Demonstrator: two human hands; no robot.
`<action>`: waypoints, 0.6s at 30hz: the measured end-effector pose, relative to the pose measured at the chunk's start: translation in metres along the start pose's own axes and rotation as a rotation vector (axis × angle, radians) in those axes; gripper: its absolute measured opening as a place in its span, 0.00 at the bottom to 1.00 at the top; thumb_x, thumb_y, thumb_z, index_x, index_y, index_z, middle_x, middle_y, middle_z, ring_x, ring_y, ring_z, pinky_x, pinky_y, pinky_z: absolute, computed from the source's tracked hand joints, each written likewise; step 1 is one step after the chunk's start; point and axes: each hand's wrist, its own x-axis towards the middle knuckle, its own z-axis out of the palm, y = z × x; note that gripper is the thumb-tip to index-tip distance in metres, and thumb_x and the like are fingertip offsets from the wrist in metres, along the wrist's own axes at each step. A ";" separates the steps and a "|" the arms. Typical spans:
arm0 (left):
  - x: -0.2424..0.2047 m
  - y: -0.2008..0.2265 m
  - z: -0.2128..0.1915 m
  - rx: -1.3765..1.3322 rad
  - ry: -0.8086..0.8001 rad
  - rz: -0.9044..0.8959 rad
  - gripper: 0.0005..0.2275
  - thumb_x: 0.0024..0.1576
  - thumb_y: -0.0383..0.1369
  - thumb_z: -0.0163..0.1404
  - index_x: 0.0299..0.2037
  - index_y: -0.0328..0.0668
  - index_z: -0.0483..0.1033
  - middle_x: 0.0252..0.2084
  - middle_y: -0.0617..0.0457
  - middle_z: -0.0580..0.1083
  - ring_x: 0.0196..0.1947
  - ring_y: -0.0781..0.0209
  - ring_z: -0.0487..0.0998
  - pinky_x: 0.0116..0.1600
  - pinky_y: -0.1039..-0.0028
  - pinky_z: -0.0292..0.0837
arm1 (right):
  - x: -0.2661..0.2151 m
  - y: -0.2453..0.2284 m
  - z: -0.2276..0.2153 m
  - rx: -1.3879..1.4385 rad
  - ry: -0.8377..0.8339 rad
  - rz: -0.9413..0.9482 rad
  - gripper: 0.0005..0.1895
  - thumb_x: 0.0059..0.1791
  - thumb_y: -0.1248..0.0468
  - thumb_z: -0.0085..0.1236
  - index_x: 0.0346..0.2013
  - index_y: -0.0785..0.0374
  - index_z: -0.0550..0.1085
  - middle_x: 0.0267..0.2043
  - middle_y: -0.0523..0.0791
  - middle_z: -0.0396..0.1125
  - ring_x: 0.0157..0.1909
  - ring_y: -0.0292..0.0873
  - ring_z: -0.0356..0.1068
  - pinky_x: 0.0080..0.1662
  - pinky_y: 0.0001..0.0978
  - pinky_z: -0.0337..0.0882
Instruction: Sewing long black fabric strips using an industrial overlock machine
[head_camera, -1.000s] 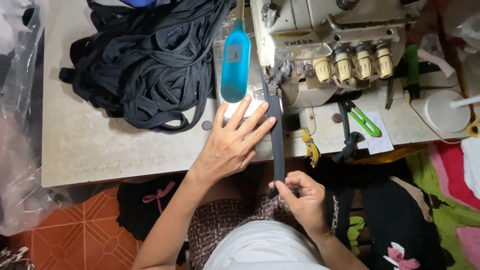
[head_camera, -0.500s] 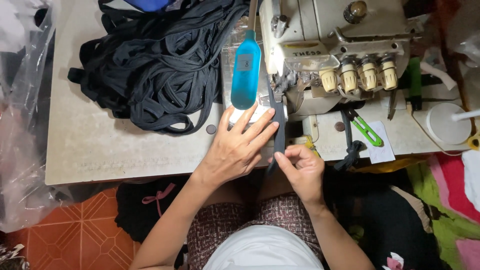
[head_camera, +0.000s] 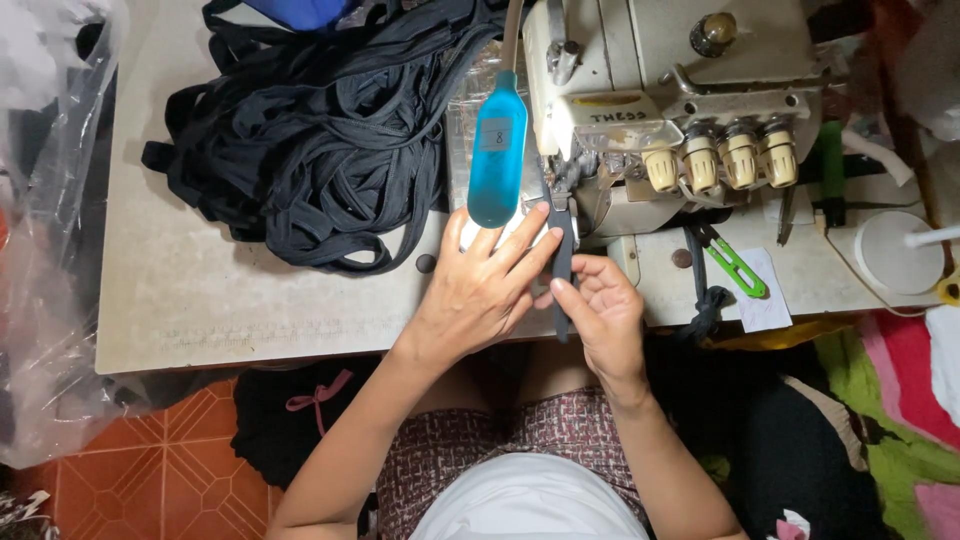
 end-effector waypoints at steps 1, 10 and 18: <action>-0.002 0.002 0.000 -0.011 -0.010 -0.028 0.20 0.59 0.34 0.35 0.61 0.44 0.65 0.62 0.45 0.65 0.56 0.43 0.69 0.58 0.42 0.55 | -0.006 -0.001 -0.001 -0.008 0.003 0.020 0.12 0.46 0.73 0.58 0.43 0.72 0.69 0.33 0.54 0.70 0.30 0.45 0.76 0.35 0.31 0.76; -0.015 0.017 -0.011 -0.143 -0.046 -0.154 0.23 0.55 0.28 0.42 0.64 0.44 0.64 0.66 0.42 0.63 0.64 0.38 0.64 0.64 0.37 0.47 | -0.052 -0.001 -0.011 0.050 0.118 0.145 0.07 0.46 0.74 0.56 0.37 0.75 0.70 0.32 0.60 0.73 0.30 0.49 0.77 0.38 0.35 0.78; -0.023 0.034 -0.010 -0.106 0.150 -0.164 0.16 0.56 0.28 0.49 0.55 0.48 0.74 0.55 0.49 0.73 0.56 0.47 0.73 0.62 0.47 0.57 | -0.048 0.005 -0.020 0.211 0.097 0.179 0.09 0.49 0.73 0.52 0.41 0.78 0.71 0.28 0.58 0.73 0.31 0.52 0.77 0.40 0.41 0.78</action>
